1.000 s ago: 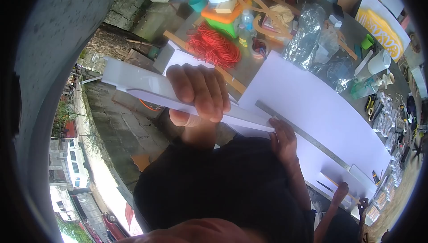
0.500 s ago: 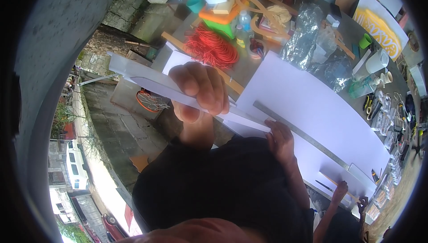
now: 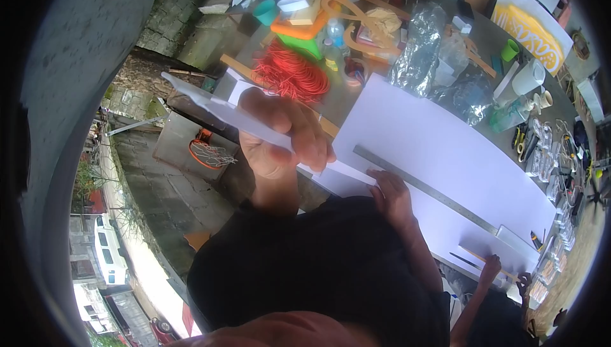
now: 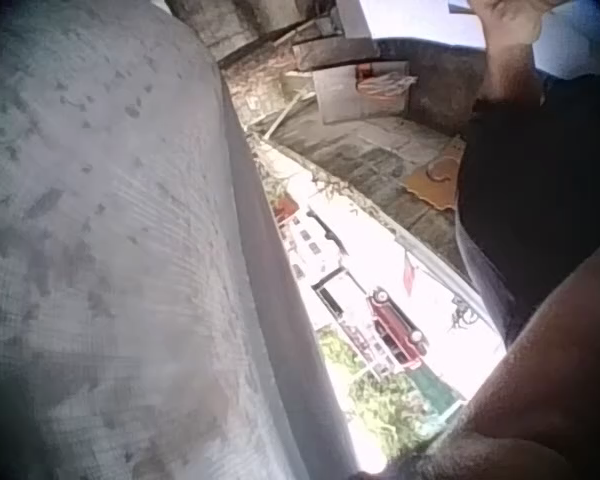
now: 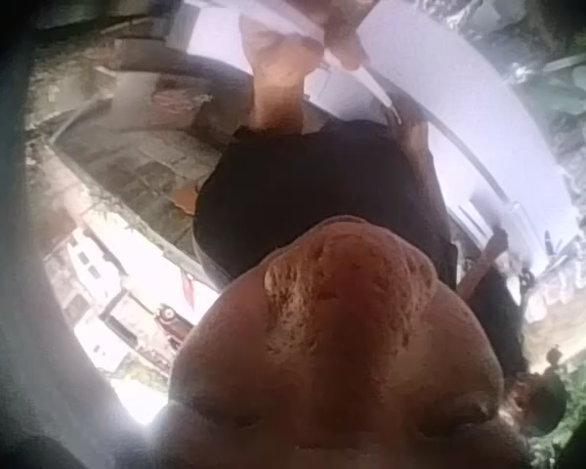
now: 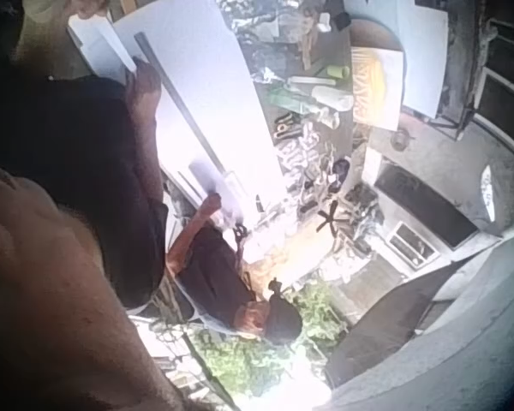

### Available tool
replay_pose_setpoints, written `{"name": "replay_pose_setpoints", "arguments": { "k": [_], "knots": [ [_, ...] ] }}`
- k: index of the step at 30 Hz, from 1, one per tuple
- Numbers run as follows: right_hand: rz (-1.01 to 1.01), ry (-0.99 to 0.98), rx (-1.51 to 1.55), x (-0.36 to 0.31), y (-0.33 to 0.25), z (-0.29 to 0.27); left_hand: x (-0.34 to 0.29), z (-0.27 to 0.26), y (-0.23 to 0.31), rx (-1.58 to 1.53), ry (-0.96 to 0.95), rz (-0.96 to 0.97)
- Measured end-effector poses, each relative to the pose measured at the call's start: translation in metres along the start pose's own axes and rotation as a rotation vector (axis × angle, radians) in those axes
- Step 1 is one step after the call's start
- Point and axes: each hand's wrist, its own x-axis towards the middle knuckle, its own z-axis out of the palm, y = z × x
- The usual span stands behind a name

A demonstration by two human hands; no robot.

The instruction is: The recorder measures and fits together white plastic sign components on a work table with another person.

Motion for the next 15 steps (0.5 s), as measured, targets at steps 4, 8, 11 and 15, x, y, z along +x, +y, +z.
{"name": "replay_pose_setpoints", "arguments": {
  "k": [4,8,11,15],
  "knots": [
    [0.057,0.01,0.026,-0.006,0.012,0.01,0.004,-0.001,-0.018,0.044,0.175,-0.043],
    [0.101,-0.014,0.192,0.007,0.017,0.007,0.028,-0.02,-0.02,0.257,0.07,0.036],
    [0.206,-0.05,0.311,0.026,0.003,-0.021,0.061,-0.045,0.012,0.147,0.117,-0.033],
    [0.208,0.142,0.348,0.025,0.01,-0.062,0.088,-0.088,0.038,-0.099,0.219,-0.087]
  ]
}}
